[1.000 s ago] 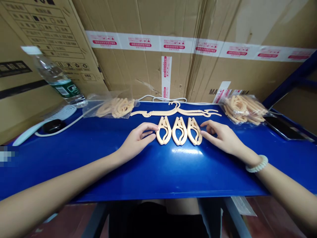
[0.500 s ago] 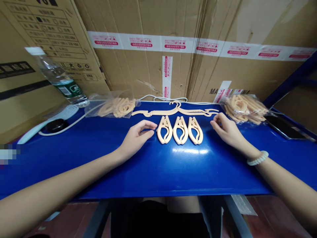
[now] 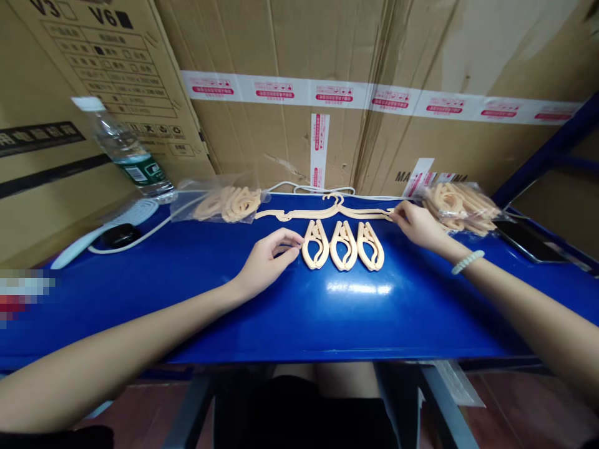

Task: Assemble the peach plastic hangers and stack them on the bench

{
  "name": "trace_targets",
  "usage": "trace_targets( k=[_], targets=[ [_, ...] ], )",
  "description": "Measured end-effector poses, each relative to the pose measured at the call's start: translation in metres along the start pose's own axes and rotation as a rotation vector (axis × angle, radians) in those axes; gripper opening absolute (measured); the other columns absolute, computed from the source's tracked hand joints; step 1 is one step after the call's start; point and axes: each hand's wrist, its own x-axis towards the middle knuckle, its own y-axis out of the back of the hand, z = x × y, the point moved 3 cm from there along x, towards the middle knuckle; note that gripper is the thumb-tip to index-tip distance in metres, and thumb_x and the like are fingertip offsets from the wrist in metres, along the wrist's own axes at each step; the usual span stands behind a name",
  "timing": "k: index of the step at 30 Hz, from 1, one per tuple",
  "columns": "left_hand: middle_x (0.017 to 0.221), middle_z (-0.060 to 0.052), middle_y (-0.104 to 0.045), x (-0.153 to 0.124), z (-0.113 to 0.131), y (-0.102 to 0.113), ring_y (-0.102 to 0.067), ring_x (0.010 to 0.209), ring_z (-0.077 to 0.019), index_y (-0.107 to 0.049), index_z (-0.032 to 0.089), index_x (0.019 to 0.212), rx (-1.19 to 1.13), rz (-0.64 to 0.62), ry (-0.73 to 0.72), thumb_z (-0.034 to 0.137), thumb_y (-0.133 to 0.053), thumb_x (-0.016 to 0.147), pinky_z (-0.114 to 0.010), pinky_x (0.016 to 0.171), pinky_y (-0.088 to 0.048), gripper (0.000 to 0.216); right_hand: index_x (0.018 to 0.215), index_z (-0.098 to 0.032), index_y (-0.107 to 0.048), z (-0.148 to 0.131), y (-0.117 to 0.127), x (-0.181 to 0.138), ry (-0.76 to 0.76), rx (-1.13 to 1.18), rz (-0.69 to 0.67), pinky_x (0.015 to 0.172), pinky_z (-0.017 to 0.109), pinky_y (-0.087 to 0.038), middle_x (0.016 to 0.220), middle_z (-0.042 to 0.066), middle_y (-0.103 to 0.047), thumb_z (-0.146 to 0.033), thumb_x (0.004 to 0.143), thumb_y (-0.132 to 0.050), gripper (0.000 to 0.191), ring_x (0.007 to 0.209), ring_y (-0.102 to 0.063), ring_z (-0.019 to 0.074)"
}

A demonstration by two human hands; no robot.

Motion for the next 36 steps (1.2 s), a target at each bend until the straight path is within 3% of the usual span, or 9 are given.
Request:
trace_targets(
  k=[4,8,15,21,26,29,32,36],
  targets=[
    [0.101,-0.007,-0.071,0.0,0.001,0.0,-0.068,0.097,-0.0226,-0.067,0.018,0.096,-0.002,0.013,-0.029,0.034,-0.065,0.083,-0.039,0.09,-0.057,0.021,0.113,-0.014,-0.065,0.007,-0.009,0.012,0.12,-0.029,-0.034,0.089,0.043,-0.052,0.103,0.016,-0.071,-0.017,0.092,-0.05,0.026,0.1,-0.066,0.0313],
    [0.101,-0.007,-0.071,0.0,0.002,0.0,-0.068,0.096,-0.0224,-0.067,0.018,0.095,0.007,0.014,-0.044,0.034,-0.065,0.083,-0.04,0.091,-0.056,0.02,0.106,-0.015,-0.068,0.012,-0.02,0.016,0.159,-0.067,-0.087,0.093,0.045,-0.051,0.103,0.016,-0.069,-0.021,0.091,-0.056,0.02,0.101,-0.063,0.0316],
    [0.1,-0.006,-0.071,0.0,0.001,0.0,-0.069,0.094,-0.0212,-0.067,0.019,0.095,0.009,0.016,-0.076,0.034,-0.064,0.083,-0.039,0.091,-0.056,0.02,0.086,-0.018,-0.066,0.015,-0.025,0.027,0.169,-0.057,-0.152,0.081,0.039,-0.049,0.081,0.009,-0.064,-0.028,0.089,-0.06,0.012,0.083,-0.06,0.0264],
    [0.1,-0.007,-0.07,0.0,0.003,0.001,-0.068,0.094,-0.0211,-0.066,0.018,0.095,-0.013,0.03,-0.079,0.033,-0.065,0.082,-0.039,0.092,-0.057,0.021,0.083,-0.021,-0.057,0.007,0.002,0.027,0.2,-0.002,-0.189,0.07,0.035,-0.049,0.082,0.009,-0.068,-0.034,0.09,-0.056,0.015,0.074,-0.063,0.0237],
    [0.104,-0.007,-0.07,0.001,0.006,0.005,-0.066,0.104,-0.0238,-0.067,0.018,0.096,-0.006,0.069,-0.059,0.031,-0.064,0.081,-0.04,0.093,-0.057,0.02,0.084,-0.024,-0.051,-0.002,0.041,0.013,0.118,0.071,-0.051,0.059,0.034,-0.047,0.071,0.006,-0.068,-0.043,0.09,-0.056,0.021,0.064,-0.063,0.0234],
    [0.108,-0.008,-0.07,0.004,0.004,0.01,-0.065,0.11,-0.0251,-0.068,0.018,0.097,-0.001,0.092,-0.031,0.03,-0.064,0.08,-0.042,0.097,-0.055,0.022,0.093,-0.024,-0.057,-0.011,0.059,-0.001,0.074,0.124,0.029,0.06,0.035,-0.05,0.07,0.005,-0.067,-0.044,0.09,-0.057,0.02,0.063,-0.064,0.0234],
    [0.113,-0.009,-0.071,0.008,0.0,0.014,-0.065,0.113,-0.0257,-0.068,0.018,0.101,-0.053,0.13,0.001,0.029,-0.067,0.077,-0.046,0.107,-0.05,0.026,0.109,-0.022,-0.062,-0.019,0.066,-0.015,0.066,0.209,0.056,0.065,0.038,-0.053,0.074,0.004,-0.067,-0.045,0.092,-0.056,0.028,0.064,-0.066,0.0237],
    [0.138,-0.014,-0.062,0.011,-0.004,0.012,-0.061,0.126,-0.0284,-0.062,0.018,0.121,-0.287,0.155,0.159,0.026,-0.071,0.077,-0.049,0.114,-0.045,0.045,0.102,-0.021,-0.065,-0.023,0.061,-0.032,0.033,0.304,0.096,0.061,0.037,-0.052,0.075,0.005,-0.066,-0.052,0.093,-0.058,0.033,0.062,-0.065,0.0235]
  ],
)
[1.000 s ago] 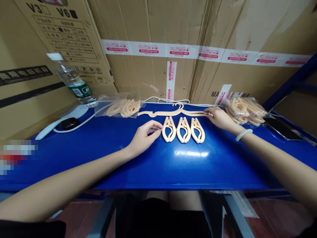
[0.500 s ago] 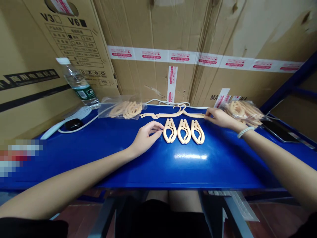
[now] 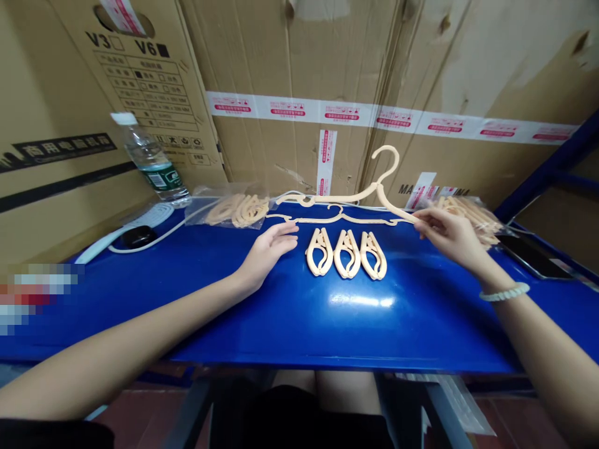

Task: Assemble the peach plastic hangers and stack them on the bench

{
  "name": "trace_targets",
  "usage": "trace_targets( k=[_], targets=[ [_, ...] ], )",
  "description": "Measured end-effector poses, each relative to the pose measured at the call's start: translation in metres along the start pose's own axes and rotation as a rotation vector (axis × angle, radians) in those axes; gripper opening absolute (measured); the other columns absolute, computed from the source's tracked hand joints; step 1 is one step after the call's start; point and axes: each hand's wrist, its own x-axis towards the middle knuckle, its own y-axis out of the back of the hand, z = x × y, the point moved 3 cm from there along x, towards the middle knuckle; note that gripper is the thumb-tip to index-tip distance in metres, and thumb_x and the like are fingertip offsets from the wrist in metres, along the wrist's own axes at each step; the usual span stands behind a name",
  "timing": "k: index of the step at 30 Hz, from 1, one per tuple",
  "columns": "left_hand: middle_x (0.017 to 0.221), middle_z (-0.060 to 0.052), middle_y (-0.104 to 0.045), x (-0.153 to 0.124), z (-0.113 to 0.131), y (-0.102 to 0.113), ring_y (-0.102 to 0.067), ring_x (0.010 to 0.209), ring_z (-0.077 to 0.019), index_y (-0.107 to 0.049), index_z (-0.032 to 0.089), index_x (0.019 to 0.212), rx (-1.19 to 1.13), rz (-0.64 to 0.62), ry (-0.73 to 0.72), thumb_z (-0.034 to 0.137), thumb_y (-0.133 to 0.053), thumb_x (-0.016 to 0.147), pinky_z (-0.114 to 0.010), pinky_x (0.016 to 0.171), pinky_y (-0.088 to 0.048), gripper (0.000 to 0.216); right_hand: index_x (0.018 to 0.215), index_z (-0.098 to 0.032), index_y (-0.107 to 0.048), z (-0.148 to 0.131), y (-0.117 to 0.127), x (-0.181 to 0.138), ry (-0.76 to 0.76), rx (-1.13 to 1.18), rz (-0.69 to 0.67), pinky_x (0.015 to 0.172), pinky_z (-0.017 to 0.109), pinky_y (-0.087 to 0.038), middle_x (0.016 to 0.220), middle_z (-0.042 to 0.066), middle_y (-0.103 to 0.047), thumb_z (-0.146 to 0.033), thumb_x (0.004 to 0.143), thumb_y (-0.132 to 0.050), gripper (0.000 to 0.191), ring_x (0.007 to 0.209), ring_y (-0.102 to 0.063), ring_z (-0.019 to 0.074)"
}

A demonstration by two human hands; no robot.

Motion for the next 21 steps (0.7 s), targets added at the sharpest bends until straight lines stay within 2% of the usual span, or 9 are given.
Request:
trace_targets(
  k=[4,10,15,18,21],
  targets=[
    [0.156,-0.014,-0.045,-0.005,0.001,-0.006,-0.056,0.134,-0.028,-0.047,0.022,0.138,-0.193,0.01,0.106,0.021,-0.072,0.079,-0.046,0.116,-0.044,0.065,0.095,-0.022,-0.062,-0.004,-0.012,-0.014,-0.006,0.014,-0.02,0.057,0.037,-0.049,0.072,0.006,-0.066,-0.055,0.093,-0.058,0.033,0.059,-0.062,0.0231],
    [0.151,-0.015,-0.047,-0.007,-0.001,-0.008,-0.064,0.122,-0.0271,-0.031,0.027,0.149,-0.101,-0.049,0.013,0.026,-0.075,0.077,-0.049,0.112,-0.047,0.084,0.092,-0.023,-0.061,-0.017,-0.029,-0.024,0.035,-0.025,-0.076,0.056,0.035,-0.045,0.074,0.005,-0.066,-0.053,0.097,-0.056,0.031,0.06,-0.059,0.0226],
    [0.143,-0.012,-0.051,-0.008,0.0,-0.01,-0.062,0.121,-0.0249,-0.034,0.026,0.149,0.11,-0.144,-0.132,0.027,-0.073,0.077,-0.038,0.1,-0.054,0.082,0.093,-0.022,-0.063,-0.025,-0.038,-0.027,0.068,-0.022,-0.108,0.055,0.032,-0.042,0.073,0.004,-0.066,-0.055,0.097,-0.056,0.034,0.057,-0.055,0.0194],
    [0.135,-0.011,-0.057,-0.014,0.002,-0.014,-0.066,0.108,-0.0216,-0.042,0.023,0.147,0.246,-0.231,-0.193,0.028,-0.067,0.083,-0.033,0.09,-0.057,0.069,0.096,-0.021,-0.065,-0.03,-0.042,-0.029,0.084,0.0,-0.129,0.055,0.031,-0.042,0.073,0.003,-0.066,-0.053,0.098,-0.056,0.033,0.057,-0.055,0.0178],
    [0.127,-0.011,-0.064,-0.017,0.006,-0.015,-0.066,0.103,-0.0214,-0.054,0.017,0.139,0.356,-0.231,-0.247,0.029,-0.061,0.089,-0.033,0.089,-0.056,0.052,0.098,-0.021,-0.066,-0.033,-0.044,-0.03,0.121,0.018,-0.145,0.055,0.029,-0.041,0.073,0.001,-0.066,-0.049,0.099,-0.058,0.029,0.057,-0.054,0.0166]
  ],
)
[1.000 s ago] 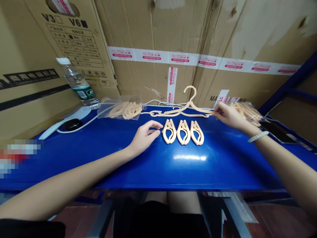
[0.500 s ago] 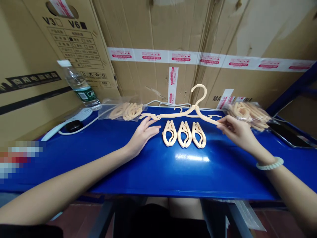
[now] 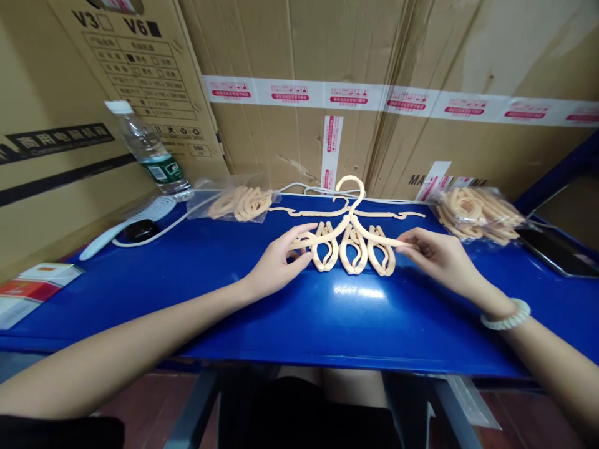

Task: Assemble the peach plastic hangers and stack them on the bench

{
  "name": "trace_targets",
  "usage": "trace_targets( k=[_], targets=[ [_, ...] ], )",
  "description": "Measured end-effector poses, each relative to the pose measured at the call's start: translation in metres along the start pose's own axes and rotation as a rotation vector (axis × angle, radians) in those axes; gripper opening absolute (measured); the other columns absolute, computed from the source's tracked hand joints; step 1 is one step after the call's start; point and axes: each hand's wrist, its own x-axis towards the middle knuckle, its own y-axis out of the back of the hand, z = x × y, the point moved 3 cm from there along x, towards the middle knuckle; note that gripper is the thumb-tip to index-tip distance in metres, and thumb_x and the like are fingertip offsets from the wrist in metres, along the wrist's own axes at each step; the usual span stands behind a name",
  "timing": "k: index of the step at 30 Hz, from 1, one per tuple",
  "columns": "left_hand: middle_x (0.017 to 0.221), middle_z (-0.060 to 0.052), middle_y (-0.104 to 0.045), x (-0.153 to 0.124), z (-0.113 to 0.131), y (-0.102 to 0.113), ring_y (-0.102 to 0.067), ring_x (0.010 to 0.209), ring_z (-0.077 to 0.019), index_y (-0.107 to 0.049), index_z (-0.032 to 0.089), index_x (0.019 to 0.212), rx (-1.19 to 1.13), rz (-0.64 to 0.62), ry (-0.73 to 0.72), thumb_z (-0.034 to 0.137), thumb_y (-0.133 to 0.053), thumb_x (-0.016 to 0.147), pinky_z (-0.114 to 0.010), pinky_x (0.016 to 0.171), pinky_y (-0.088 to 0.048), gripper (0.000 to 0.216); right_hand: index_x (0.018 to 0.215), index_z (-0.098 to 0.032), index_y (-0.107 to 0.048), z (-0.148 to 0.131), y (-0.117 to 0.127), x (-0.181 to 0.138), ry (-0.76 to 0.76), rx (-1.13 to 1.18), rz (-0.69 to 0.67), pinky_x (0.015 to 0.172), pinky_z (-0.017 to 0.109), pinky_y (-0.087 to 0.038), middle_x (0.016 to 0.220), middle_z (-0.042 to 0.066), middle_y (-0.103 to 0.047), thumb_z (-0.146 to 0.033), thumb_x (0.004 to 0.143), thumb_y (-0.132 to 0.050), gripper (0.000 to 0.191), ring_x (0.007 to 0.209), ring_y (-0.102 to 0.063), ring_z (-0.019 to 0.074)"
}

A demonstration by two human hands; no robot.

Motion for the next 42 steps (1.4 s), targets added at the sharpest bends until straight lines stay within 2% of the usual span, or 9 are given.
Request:
trace_targets(
  k=[7,12,17,22,27,30,36,39,42],
  targets=[
    [0.115,-0.008,-0.071,0.001,-0.003,0.007,-0.067,0.104,-0.0226,-0.062,0.016,0.13,0.073,0.09,0.005,0.034,-0.057,0.096,-0.034,0.093,-0.053,0.038,0.129,-0.018,-0.062,-0.006,-0.004,0.002,0.311,-0.306,-0.081,0.072,0.035,-0.047,0.097,0.01,-0.065,-0.019,0.102,-0.045,0.032,0.085,-0.06,0.0241],
    [0.11,-0.007,-0.071,0.0,-0.003,0.008,-0.067,0.1,-0.0218,-0.064,0.016,0.127,0.085,0.104,0.015,0.032,-0.058,0.095,-0.031,0.088,-0.052,0.036,0.127,-0.023,-0.068,-0.018,-0.003,0.001,0.381,-0.709,0.068,0.083,0.045,-0.043,0.113,0.013,-0.066,-0.012,0.099,-0.048,0.036,0.099,-0.058,0.0308],
    [0.101,-0.006,-0.07,0.0,-0.001,0.008,-0.066,0.091,-0.0198,-0.064,0.016,0.126,0.069,0.115,0.016,0.033,-0.058,0.095,-0.029,0.08,-0.052,0.036,0.13,-0.019,-0.067,-0.019,-0.004,-0.006,0.266,-0.795,0.169,0.056,0.031,-0.041,0.111,0.013,-0.067,-0.005,0.096,-0.044,0.042,0.07,-0.061,0.0196],
    [0.089,-0.003,-0.067,-0.001,0.0,0.005,-0.06,0.073,-0.0145,-0.065,0.016,0.124,0.03,0.116,0.027,0.033,-0.06,0.093,-0.026,0.068,-0.05,0.035,0.134,-0.02,-0.062,-0.014,-0.006,-0.009,0.243,-0.781,0.2,0.05,0.029,-0.045,0.132,0.016,-0.062,-0.004,0.094,-0.044,0.047,0.08,-0.07,0.0233],
    [0.08,-0.001,-0.063,-0.001,0.0,0.003,-0.057,0.065,-0.0122,-0.065,0.015,0.121,-0.063,0.113,0.048,0.032,-0.062,0.091,-0.024,0.062,-0.049,0.035,0.141,-0.024,-0.057,-0.021,-0.006,-0.008,0.312,-0.509,0.288,0.069,0.038,-0.06,0.136,0.017,-0.056,-0.007,0.097,-0.048,0.047,0.092,-0.07,0.0258],
    [0.078,0.0,-0.062,-0.001,0.001,0.002,-0.058,0.066,-0.0119,-0.066,0.015,0.119,-0.092,0.114,0.05,0.031,-0.063,0.09,-0.024,0.064,-0.051,0.033,0.139,-0.027,-0.06,-0.023,-0.004,-0.006,0.25,-0.256,0.375,0.08,0.041,-0.062,0.134,0.014,-0.056,-0.016,0.098,-0.059,0.042,0.086,-0.069,0.0216],
    [0.089,-0.002,-0.068,0.001,-0.001,0.004,-0.062,0.071,-0.0114,-0.068,0.016,0.114,-0.173,0.174,0.044,0.029,-0.07,0.085,-0.024,0.071,-0.055,0.032,0.116,-0.027,-0.073,-0.01,0.002,0.002,-0.037,0.386,0.313,0.077,0.038,-0.062,0.111,0.007,-0.072,-0.034,0.091,-0.074,0.027,0.091,-0.069,0.0236],
    [0.091,-0.003,-0.07,0.003,-0.006,0.005,-0.067,0.08,-0.0137,-0.067,0.015,0.111,-0.291,0.261,0.068,0.028,-0.079,0.077,-0.025,0.077,-0.057,0.038,0.105,-0.026,-0.077,-0.003,0.005,0.005,-0.144,0.537,0.315,0.073,0.036,-0.06,0.105,0.005,-0.074,-0.041,0.086,-0.079,0.024,0.079,-0.067,0.02],
    [0.091,-0.004,-0.071,0.004,-0.008,0.001,-0.07,0.085,-0.0175,-0.062,0.014,0.118,-0.386,0.274,0.126,0.028,-0.083,0.072,-0.025,0.071,-0.059,0.052,0.098,-0.022,-0.077,-0.002,0.0,0.007,-0.199,0.674,0.243,0.064,0.031,-0.057,0.083,0.003,-0.071,-0.044,0.083,-0.081,0.027,0.064,-0.062,0.0153]
  ],
)
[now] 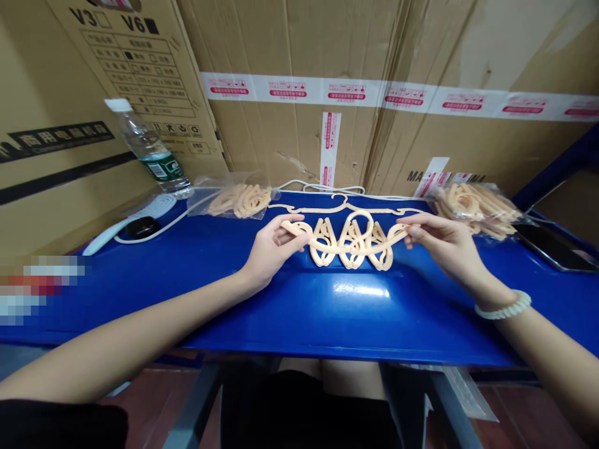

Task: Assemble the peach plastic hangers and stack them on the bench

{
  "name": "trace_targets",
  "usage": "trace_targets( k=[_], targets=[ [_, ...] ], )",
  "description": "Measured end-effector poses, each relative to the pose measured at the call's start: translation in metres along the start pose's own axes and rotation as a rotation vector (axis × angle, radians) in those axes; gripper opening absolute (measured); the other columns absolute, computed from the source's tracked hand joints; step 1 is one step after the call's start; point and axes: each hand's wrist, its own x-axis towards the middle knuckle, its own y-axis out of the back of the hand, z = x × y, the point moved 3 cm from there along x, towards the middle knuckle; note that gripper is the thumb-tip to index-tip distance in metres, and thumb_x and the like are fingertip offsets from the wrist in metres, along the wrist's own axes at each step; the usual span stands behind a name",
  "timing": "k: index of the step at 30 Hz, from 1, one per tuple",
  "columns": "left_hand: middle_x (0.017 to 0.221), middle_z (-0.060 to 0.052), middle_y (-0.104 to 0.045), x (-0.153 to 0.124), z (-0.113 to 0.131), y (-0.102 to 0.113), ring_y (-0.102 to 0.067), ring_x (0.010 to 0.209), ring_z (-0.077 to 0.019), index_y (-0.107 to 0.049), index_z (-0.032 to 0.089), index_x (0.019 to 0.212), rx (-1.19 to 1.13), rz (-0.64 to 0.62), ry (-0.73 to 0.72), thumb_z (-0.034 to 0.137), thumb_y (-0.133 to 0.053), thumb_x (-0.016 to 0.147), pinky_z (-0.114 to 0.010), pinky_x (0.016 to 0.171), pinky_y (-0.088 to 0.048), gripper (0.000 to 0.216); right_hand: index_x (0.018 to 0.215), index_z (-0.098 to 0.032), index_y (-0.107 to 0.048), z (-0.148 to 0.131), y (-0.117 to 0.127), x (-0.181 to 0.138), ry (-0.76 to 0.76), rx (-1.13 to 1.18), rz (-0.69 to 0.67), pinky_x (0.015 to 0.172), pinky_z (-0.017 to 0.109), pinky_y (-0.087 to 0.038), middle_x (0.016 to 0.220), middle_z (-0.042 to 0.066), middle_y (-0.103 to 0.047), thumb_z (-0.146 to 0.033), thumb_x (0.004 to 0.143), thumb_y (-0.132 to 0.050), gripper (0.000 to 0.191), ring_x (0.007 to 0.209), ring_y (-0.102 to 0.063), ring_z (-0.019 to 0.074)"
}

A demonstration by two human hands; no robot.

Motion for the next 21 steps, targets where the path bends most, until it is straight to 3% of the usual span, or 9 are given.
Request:
trace_targets(
  k=[4,8,11,14,17,21],
  targets=[
    [0.094,-0.002,-0.069,-0.006,0.002,-0.012,-0.071,0.077,-0.0164,-0.056,0.016,0.127,0.008,-0.086,0.035,0.032,-0.082,0.075,-0.028,0.069,-0.062,0.06,0.097,-0.023,-0.064,0.005,-0.018,-0.006,-0.139,0.227,-0.036,0.053,0.027,-0.054,0.078,-0.002,-0.069,-0.038,0.076,-0.088,0.035,0.056,-0.062,0.0131],
    [0.09,0.0,-0.067,-0.01,0.004,-0.019,-0.072,0.074,-0.0161,-0.05,0.018,0.124,0.023,-0.141,0.022,0.034,-0.081,0.076,-0.029,0.068,-0.063,0.06,0.087,-0.024,-0.054,0.001,-0.037,-0.013,-0.165,0.292,-0.107,0.056,0.029,-0.058,0.077,-0.002,-0.07,-0.037,0.076,-0.089,0.039,0.058,-0.066,0.0155],
    [0.087,0.001,-0.067,-0.01,0.004,-0.019,-0.072,0.071,-0.0156,-0.049,0.02,0.103,0.03,-0.125,0.007,0.037,-0.082,0.075,-0.029,0.066,-0.063,0.047,0.081,-0.02,-0.061,-0.004,-0.046,-0.018,-0.141,0.18,-0.251,0.064,0.032,-0.06,0.077,0.003,-0.071,-0.041,0.079,-0.086,0.032,0.065,-0.068,0.0174],
    [0.087,-0.001,-0.068,-0.011,0.006,-0.019,-0.072,0.072,-0.0158,-0.052,0.018,0.085,0.069,-0.124,-0.01,0.041,-0.084,0.073,-0.028,0.067,-0.062,0.041,0.093,-0.019,-0.074,-0.009,-0.051,-0.022,-0.084,0.072,-0.435,0.079,0.035,-0.061,0.1,0.008,-0.075,-0.043,0.085,-0.081,0.027,0.085,-0.071,0.021],
    [0.085,-0.003,-0.07,-0.013,0.008,-0.019,-0.072,0.073,-0.017,-0.06,0.016,0.081,0.112,-0.143,-0.024,0.041,-0.083,0.075,-0.028,0.067,-0.061,0.034,0.112,-0.022,-0.076,-0.012,-0.054,-0.025,-0.064,0.037,-0.556,0.09,0.037,-0.058,0.119,0.009,-0.072,-0.041,0.091,-0.074,0.028,0.103,-0.071,0.0238],
    [0.082,-0.004,-0.072,-0.017,0.011,-0.021,-0.072,0.076,-0.019,-0.066,0.016,0.08,0.102,-0.167,-0.035,0.038,-0.082,0.076,-0.03,0.069,-0.063,0.028,0.118,-0.025,-0.075,-0.015,-0.055,-0.027,-0.057,0.036,-0.591,0.092,0.038,-0.059,0.127,0.009,-0.069,-0.039,0.094,-0.071,0.028,0.109,-0.069,0.0246]
  ],
)
